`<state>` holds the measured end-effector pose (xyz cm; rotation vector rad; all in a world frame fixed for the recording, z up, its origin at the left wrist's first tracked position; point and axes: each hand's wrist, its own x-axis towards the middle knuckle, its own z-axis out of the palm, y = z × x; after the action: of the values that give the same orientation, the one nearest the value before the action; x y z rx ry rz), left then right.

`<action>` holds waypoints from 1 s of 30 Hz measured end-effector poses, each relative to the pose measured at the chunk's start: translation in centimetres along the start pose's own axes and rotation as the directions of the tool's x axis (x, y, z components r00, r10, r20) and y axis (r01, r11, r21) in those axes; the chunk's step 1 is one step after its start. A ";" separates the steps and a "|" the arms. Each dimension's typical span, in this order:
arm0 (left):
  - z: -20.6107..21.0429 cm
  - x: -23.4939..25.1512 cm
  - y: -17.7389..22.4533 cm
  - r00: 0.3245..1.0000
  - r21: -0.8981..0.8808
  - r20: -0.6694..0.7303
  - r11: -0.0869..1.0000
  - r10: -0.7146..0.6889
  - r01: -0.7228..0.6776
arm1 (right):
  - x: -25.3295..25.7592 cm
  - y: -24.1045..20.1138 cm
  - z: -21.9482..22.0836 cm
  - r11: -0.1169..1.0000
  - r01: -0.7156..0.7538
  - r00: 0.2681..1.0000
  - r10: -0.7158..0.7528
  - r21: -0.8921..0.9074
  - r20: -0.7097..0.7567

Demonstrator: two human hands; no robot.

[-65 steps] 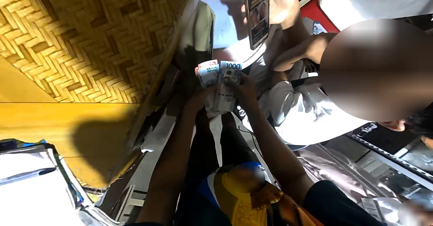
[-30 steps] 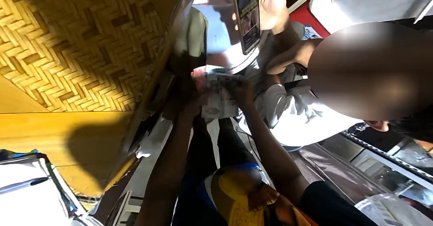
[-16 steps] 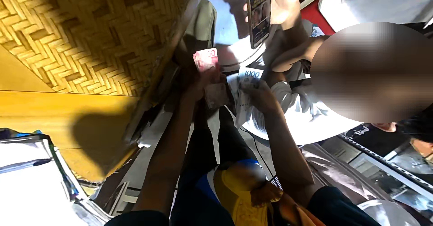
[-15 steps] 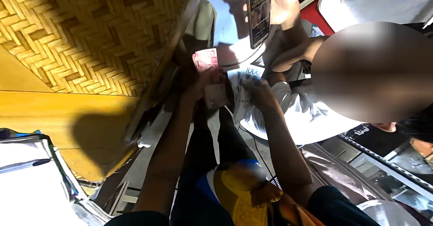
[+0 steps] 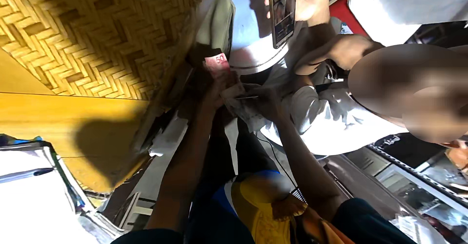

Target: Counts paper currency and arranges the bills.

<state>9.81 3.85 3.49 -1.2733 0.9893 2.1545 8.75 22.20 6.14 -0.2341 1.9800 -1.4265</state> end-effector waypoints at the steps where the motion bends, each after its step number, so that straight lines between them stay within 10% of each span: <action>1: 0.2 -0.1 -0.1 1.000 -0.006 0.007 1.000 0.013 -0.013 | 0.1 -0.1 0.8 0.998 0.016 0.998 -0.019 -0.057 -0.066; 6: -0.5 0.2 0.1 0.992 -0.026 0.021 0.992 0.127 -0.126 | 0.4 0.1 0.8 0.989 0.070 0.976 -0.094 -0.127 -0.197; 11: -2.9 -0.9 -0.3 0.925 0.328 0.201 0.868 0.323 -0.374 | 0.1 -1.0 -0.8 0.853 -0.211 0.899 0.361 0.477 -0.248; 17: -0.5 -3.8 -0.3 0.990 0.626 0.110 0.768 0.091 -0.140 | 1.6 -1.1 -0.6 0.621 -0.117 0.796 0.526 0.775 -0.301; 24: -2.7 -3.0 -1.9 0.993 0.574 0.080 0.810 0.090 -0.120 | 2.1 -1.4 -1.8 0.733 0.042 0.727 0.444 0.679 -0.524; 30: -3.4 -0.2 -2.4 0.983 0.484 -0.094 0.870 0.160 -0.096 | 0.6 -2.2 -1.6 0.767 0.199 0.848 0.178 0.610 -0.499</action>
<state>13.46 2.80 1.76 -1.1346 1.5847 1.7640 6.77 22.28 8.17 0.5289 1.7182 -2.2718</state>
